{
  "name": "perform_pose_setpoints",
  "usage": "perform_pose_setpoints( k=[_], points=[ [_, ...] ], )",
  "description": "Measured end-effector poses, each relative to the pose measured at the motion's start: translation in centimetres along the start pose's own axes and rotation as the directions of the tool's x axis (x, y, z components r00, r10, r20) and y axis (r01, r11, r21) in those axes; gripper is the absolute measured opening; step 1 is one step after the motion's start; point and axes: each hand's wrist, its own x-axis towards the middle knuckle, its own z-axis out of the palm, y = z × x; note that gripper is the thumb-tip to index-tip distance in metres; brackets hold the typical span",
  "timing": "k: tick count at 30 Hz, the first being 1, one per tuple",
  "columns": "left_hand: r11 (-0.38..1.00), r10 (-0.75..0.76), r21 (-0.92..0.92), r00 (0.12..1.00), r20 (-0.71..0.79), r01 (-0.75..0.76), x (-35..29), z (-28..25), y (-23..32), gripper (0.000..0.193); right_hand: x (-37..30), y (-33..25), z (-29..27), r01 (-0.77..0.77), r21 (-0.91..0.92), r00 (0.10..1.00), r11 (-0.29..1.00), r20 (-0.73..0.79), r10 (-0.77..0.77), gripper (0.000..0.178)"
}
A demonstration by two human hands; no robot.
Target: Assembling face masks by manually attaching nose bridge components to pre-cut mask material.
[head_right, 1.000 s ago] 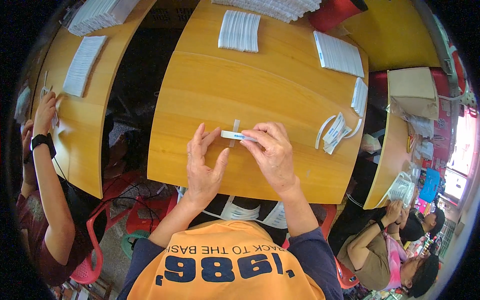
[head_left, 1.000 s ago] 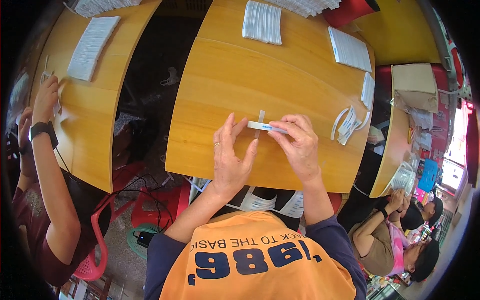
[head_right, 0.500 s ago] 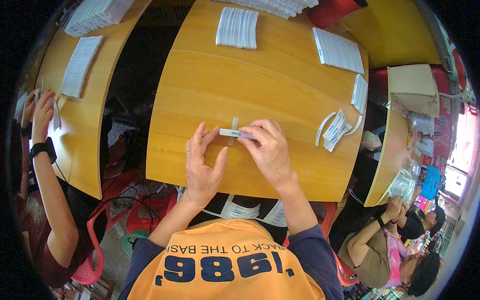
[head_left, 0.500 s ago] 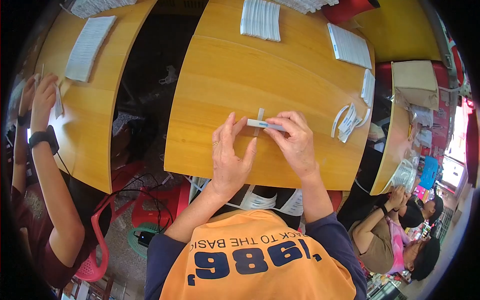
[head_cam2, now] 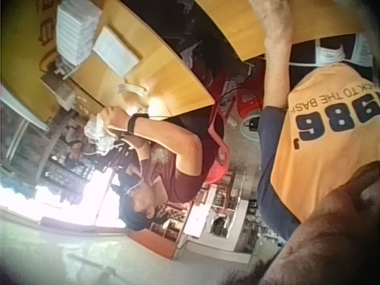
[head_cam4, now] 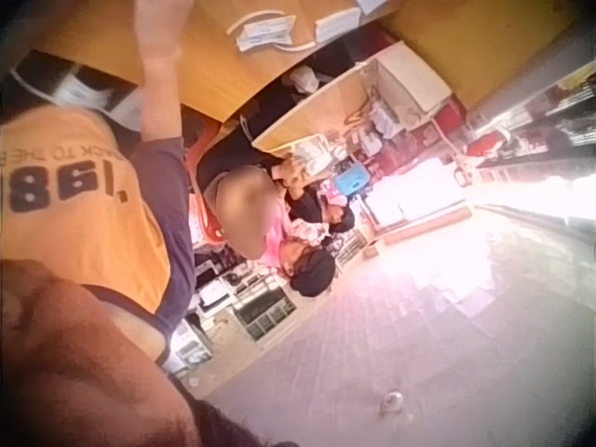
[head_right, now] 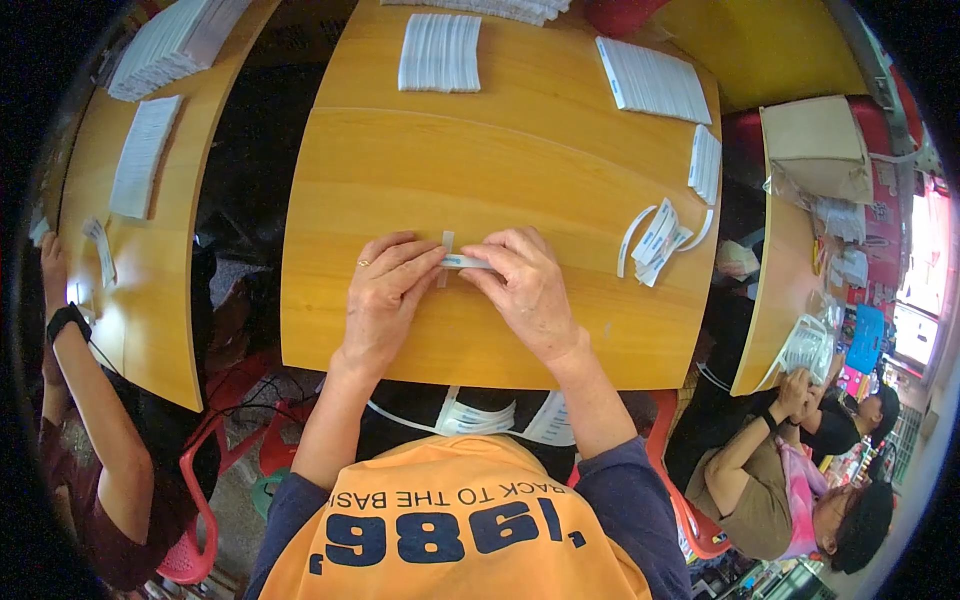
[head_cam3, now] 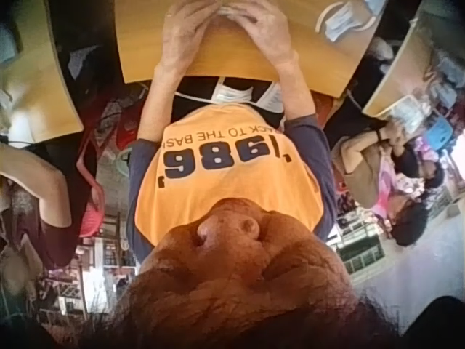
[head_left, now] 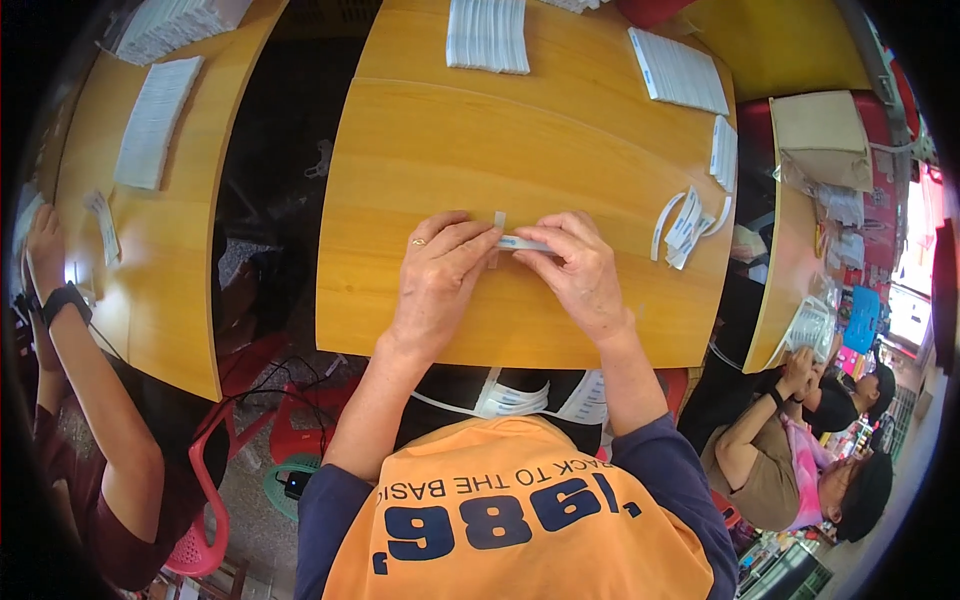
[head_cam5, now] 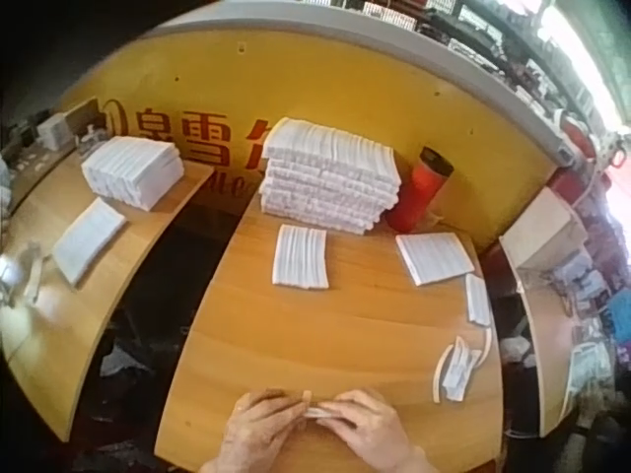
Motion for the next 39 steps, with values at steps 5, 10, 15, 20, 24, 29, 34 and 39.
perform_pose_setpoints(
  k=[5,10,15,20,24,29,34,39],
  points=[
    [0.998,-0.037,-0.044,0.999,0.000,0.037,0.0,0.0,-0.2,0.023,-1.1,1.4,-2.0,-0.120,0.026,0.992,0.992,0.027,0.119,0.023],
    [1.000,-0.019,-0.021,1.000,-0.019,0.019,0.1,-0.2,0.0,0.022,-1.6,2.0,-3.5,-0.230,0.093,0.973,0.969,0.025,0.228,0.022],
    [0.999,-0.038,-0.017,0.999,0.026,0.039,0.3,-0.1,0.4,0.021,-2.0,2.9,-3.7,-0.114,0.044,0.994,0.993,0.009,0.113,0.021],
    [0.999,0.002,-0.041,1.000,0.024,-0.001,0.4,0.0,0.7,0.019,-2.4,3.4,-3.6,-0.032,-0.012,0.999,0.999,-0.035,0.031,0.027],
    [0.998,-0.064,-0.024,0.997,0.045,0.065,-0.2,-0.2,0.8,0.031,-3.4,3.7,-7.6,-0.052,0.040,0.928,0.998,-0.367,0.063,0.031],
    [0.985,-0.147,-0.100,0.988,-0.039,0.142,-0.5,0.1,0.9,0.061,-5.5,14.4,-14.9,-0.531,0.119,0.488,0.839,-0.766,0.418,0.030],
    [0.978,-0.131,-0.176,0.984,-0.123,0.109,-1.3,0.4,-0.9,0.047,-5.0,19.6,-16.6,-0.801,-0.094,0.510,0.591,-0.624,0.592,0.033],
    [0.978,-0.117,-0.200,0.954,-0.275,0.062,-3.0,1.1,3.3,0.021,-11.4,20.3,-18.9,-0.441,0.478,0.581,0.759,-0.492,0.648,0.026]
  ],
)
